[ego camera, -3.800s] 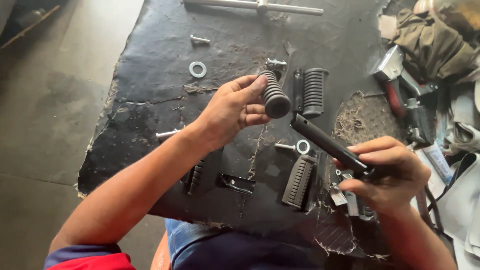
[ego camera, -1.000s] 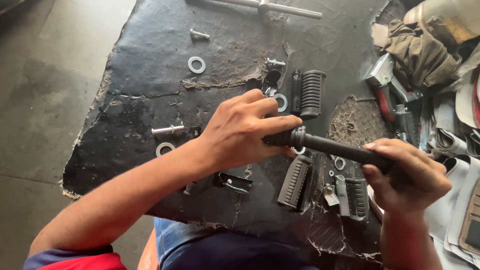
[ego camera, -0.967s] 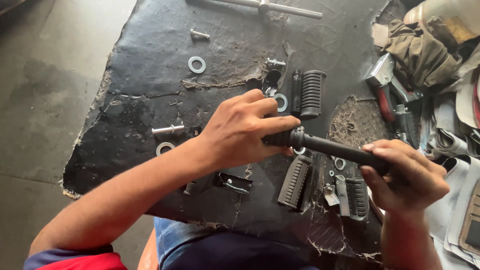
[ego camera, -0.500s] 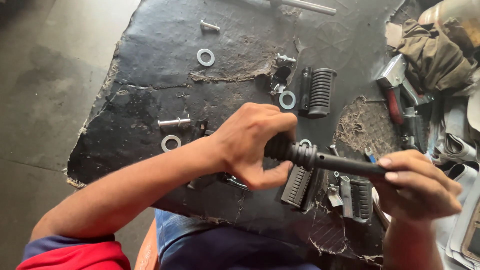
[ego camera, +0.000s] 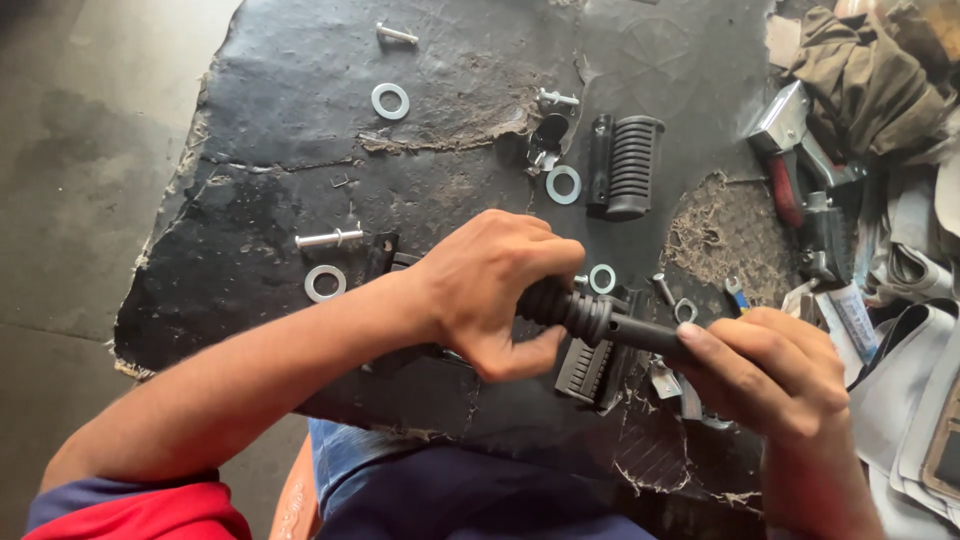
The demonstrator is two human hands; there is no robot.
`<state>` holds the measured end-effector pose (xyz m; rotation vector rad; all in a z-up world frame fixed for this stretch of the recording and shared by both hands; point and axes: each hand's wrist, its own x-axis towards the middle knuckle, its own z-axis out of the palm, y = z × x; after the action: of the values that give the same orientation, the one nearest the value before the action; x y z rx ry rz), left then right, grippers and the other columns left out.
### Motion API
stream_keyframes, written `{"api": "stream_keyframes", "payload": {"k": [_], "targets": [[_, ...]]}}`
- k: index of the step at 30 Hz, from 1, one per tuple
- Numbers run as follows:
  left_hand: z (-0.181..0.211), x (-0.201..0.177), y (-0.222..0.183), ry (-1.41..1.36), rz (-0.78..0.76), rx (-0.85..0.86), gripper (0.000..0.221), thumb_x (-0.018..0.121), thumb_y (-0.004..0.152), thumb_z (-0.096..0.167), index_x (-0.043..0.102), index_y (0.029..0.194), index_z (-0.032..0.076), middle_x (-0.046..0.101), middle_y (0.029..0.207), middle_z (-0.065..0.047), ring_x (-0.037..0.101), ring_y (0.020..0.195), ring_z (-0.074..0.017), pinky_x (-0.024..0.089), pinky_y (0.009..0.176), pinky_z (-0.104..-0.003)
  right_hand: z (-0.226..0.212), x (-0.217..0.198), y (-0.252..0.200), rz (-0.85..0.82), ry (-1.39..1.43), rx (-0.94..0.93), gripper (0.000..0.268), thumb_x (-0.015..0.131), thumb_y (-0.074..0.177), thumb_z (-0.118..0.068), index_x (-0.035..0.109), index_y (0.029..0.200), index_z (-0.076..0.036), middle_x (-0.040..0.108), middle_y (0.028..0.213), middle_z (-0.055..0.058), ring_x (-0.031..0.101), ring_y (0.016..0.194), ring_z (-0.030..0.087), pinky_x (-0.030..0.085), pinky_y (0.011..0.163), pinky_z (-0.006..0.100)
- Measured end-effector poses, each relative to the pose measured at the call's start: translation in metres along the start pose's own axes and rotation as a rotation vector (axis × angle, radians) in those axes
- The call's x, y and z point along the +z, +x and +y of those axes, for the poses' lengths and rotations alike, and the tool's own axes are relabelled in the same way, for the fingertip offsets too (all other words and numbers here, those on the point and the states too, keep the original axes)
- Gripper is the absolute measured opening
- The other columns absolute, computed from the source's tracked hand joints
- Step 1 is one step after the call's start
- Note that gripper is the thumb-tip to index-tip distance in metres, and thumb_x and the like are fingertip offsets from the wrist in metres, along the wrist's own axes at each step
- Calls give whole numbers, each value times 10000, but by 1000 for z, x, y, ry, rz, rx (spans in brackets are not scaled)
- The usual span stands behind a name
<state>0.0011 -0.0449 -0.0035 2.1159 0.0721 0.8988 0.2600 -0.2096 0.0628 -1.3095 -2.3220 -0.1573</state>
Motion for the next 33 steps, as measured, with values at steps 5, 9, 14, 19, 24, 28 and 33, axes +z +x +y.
{"api": "stream_keyframes", "payload": {"k": [5, 9, 14, 19, 24, 28, 33], "targets": [[2, -3, 1, 125, -4, 33, 347, 749, 646, 268, 501, 777, 65, 547, 706, -94, 565, 701, -315, 469, 613, -447, 3, 12, 3, -44, 71, -37, 377, 873, 799, -64, 700, 1130, -20, 620, 721, 59, 586, 561, 199, 455, 507, 346], [2, -2, -1, 213, 11, 45, 341, 765, 642, 252, 534, 815, 69, 574, 734, -82, 584, 706, -302, 469, 590, -423, 0, 25, -1, -71, 333, 253, 366, 820, 830, -114, 690, 1156, -13, 660, 774, 50, 632, 606, 131, 473, 554, 263], [37, -18, 3, -355, 289, -173, 440, 779, 756, 214, 582, 1117, 58, 619, 836, -60, 649, 740, -219, 533, 656, -313, 25, 43, -38, 12, 772, 722, 367, 760, 896, -138, 690, 1216, 26, 711, 879, 54, 645, 732, 99, 508, 657, 231], [31, -5, -1, -399, 339, -118, 463, 855, 887, 295, 657, 1230, 56, 693, 995, -65, 722, 898, -195, 617, 799, -291, 47, 56, -44, 79, 1124, 926, 410, 711, 916, -142, 642, 1274, 46, 723, 956, 80, 683, 844, 122, 556, 769, 267], [32, -2, -1, -155, 308, -10, 471, 907, 820, 394, 746, 1124, 72, 723, 1014, -64, 758, 901, -181, 621, 796, -301, 40, 62, -31, -218, 1079, 757, 347, 680, 944, -65, 618, 1264, 54, 687, 1093, 67, 637, 1033, 132, 527, 915, 300], [27, 0, -4, -184, 315, 15, 485, 914, 820, 426, 759, 1128, 85, 732, 975, -53, 770, 860, -161, 626, 755, -271, 38, 64, -35, -263, 1124, 749, 338, 670, 956, -61, 622, 1271, 54, 694, 1077, 70, 645, 1016, 143, 536, 904, 313], [28, -6, -2, -145, 278, -17, 503, 945, 723, 431, 764, 1022, 69, 726, 878, -43, 749, 806, -170, 600, 719, -303, 47, 63, -42, -243, 1097, 692, 356, 672, 935, -53, 642, 1272, 56, 733, 1055, 99, 685, 955, 154, 567, 839, 303]]}}
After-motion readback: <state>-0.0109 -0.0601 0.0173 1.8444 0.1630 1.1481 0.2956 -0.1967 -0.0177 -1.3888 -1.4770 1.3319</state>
